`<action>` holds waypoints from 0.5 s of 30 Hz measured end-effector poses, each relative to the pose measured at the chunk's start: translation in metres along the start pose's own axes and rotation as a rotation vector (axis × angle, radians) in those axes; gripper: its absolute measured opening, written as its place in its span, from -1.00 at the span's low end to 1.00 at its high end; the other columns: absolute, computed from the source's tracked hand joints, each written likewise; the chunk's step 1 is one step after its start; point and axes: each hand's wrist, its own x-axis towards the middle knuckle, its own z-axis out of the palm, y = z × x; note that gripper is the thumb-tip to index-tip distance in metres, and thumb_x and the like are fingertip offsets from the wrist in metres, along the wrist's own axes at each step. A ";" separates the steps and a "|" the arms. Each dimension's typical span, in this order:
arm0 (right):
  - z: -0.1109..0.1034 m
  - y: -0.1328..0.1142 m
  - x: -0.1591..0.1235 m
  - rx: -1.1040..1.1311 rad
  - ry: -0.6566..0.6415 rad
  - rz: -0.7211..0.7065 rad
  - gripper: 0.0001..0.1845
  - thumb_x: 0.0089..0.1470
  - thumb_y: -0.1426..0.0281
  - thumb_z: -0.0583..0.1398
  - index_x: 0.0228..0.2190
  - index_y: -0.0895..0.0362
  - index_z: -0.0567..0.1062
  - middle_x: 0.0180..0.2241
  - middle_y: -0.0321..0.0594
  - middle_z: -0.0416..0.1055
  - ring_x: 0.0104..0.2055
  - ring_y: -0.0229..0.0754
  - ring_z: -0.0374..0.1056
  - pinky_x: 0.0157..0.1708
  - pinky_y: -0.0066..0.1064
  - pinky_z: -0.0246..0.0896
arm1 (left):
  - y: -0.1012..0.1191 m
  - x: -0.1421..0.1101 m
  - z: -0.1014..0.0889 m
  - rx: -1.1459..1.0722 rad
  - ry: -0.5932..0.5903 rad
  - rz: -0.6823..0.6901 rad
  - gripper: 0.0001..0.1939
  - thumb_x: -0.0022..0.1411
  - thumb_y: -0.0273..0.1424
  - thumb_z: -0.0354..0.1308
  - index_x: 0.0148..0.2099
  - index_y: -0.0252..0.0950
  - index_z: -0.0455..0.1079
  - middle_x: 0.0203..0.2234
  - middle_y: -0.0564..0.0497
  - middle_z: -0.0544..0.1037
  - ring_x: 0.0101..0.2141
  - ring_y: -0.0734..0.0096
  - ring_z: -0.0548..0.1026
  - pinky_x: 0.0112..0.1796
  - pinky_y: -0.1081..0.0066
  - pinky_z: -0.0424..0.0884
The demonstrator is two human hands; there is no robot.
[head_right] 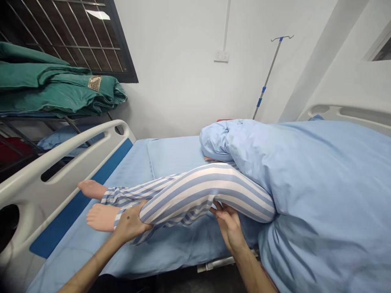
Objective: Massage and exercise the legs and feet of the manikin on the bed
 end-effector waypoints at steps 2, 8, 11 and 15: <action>-0.002 0.005 -0.004 0.019 0.010 0.016 -0.84 -0.20 0.44 0.32 -0.69 0.08 0.48 -0.32 -0.28 0.54 -0.09 -0.05 0.41 -0.04 -0.13 0.36 | -0.009 -0.005 -0.010 0.028 -0.004 0.004 -0.65 -0.09 -0.31 0.14 -0.17 -0.20 0.31 -0.27 -0.09 0.60 -0.21 0.01 0.54 -0.30 0.27 0.33; -0.008 0.027 -0.019 0.041 0.094 0.067 -0.91 -0.25 0.45 0.36 -0.61 0.04 0.55 -0.35 -0.30 0.55 -0.14 -0.04 0.44 -0.05 -0.10 0.37 | -0.036 -0.017 -0.045 0.212 -0.010 0.052 -0.70 -0.01 -0.25 0.09 -0.19 -0.21 0.33 -0.31 -0.05 0.59 -0.25 0.05 0.55 -0.33 0.29 0.31; -0.010 0.038 -0.023 0.016 0.116 0.101 -0.89 -0.27 0.42 0.37 -0.55 0.04 0.57 -0.38 -0.29 0.55 -0.19 -0.04 0.44 -0.08 -0.09 0.40 | -0.046 -0.022 -0.060 0.292 -0.016 0.083 -0.77 0.00 -0.29 0.06 -0.24 -0.21 0.33 -0.35 -0.01 0.58 -0.31 0.12 0.54 -0.34 0.32 0.30; -0.006 0.046 -0.029 -0.018 0.116 0.138 -0.87 -0.27 0.40 0.39 -0.55 0.06 0.56 -0.49 -0.32 0.50 -0.28 -0.06 0.45 -0.12 -0.13 0.42 | -0.057 -0.028 -0.071 0.353 0.001 0.124 -0.77 0.01 -0.33 0.05 -0.23 -0.23 0.35 -0.35 -0.05 0.58 -0.34 0.13 0.53 -0.36 0.32 0.30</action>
